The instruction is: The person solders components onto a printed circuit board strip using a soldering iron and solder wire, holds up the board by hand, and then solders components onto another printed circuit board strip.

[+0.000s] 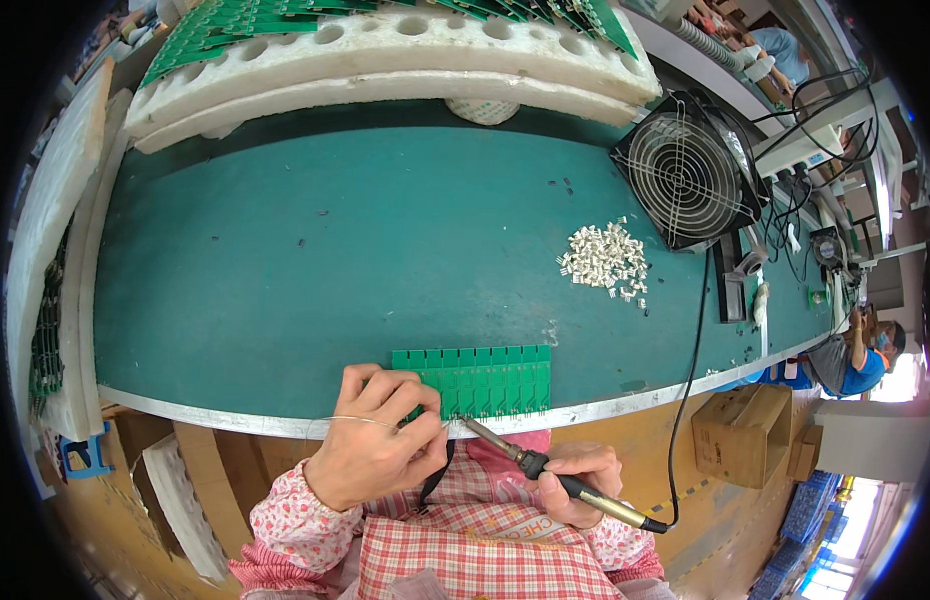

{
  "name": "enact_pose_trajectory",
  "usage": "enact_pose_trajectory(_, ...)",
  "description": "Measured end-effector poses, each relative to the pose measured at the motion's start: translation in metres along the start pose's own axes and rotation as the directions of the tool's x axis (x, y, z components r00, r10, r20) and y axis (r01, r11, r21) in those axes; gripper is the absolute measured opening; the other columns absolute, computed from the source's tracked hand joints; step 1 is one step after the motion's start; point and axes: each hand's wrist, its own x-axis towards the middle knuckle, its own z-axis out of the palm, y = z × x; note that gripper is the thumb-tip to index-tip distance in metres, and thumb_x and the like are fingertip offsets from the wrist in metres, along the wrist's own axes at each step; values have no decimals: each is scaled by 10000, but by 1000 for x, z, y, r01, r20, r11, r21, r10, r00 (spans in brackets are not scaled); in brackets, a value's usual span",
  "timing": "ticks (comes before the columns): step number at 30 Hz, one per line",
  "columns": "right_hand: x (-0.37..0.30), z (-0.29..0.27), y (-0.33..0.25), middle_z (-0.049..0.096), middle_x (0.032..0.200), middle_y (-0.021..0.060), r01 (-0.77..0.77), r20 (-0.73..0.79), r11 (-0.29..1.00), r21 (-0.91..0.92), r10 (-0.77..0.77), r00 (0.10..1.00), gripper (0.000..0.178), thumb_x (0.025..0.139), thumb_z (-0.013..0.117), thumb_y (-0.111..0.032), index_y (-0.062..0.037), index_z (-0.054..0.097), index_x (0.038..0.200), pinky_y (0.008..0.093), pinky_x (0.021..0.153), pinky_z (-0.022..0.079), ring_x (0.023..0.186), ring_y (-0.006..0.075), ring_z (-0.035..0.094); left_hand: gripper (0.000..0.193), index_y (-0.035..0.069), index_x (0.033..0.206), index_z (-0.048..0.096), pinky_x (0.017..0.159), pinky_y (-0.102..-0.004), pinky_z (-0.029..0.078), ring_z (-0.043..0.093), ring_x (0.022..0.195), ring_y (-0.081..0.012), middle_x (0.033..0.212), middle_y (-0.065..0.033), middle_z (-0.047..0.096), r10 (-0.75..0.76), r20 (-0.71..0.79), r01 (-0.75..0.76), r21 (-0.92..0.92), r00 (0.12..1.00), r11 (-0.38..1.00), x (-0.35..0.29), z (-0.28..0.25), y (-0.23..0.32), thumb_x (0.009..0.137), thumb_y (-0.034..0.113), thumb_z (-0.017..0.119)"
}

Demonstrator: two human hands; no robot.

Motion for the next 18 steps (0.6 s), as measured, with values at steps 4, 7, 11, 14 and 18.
enact_pose_trajectory(4,-1,1,0,612,593,97,-3,-2,1000,-14,3,1000,230,771,722,-6,31,541,907,269,414,475,457,164,604,157,102,694,551,792,-414,400,559,862,-204,857,1,571,3,-3,-3,15,1000,1000,0,1,1,641,83,697)
enact_pose_trajectory(7,0,2,0,610,589,96,-5,7,1000,4,5,1000,223,778,718,-9,32,541,907,269,410,472,452,163,601,160,105,697,553,792,-413,398,553,856,-202,852,1,566,-2,3,2,32,1000,999,-1,2,1,641,84,701)
enact_pose_trajectory(11,1,2,-1,611,591,97,9,12,1000,-12,-9,1000,218,780,715,-7,30,542,907,267,411,472,456,161,604,165,108,694,548,789,-412,396,548,848,-203,849,4,562,-4,-2,4,35,1000,999,1,2,2,644,87,703)
enact_pose_trajectory(14,0,1,0,616,599,100,16,13,1000,-16,-15,1000,220,780,714,-5,30,541,911,270,409,469,459,162,606,169,105,689,541,795,-404,402,558,855,-199,847,1,567,-3,-1,3,46,1000,999,1,1,2,643,81,702)
enact_pose_trajectory(18,3,2,-3,624,618,102,35,-9,999,-41,-35,999,225,780,706,8,30,536,927,282,416,466,471,173,610,171,93,683,532,796,-401,422,580,875,-197,845,-11,579,15,-22,-16,-31,1000,999,-2,0,-1,644,67,696)
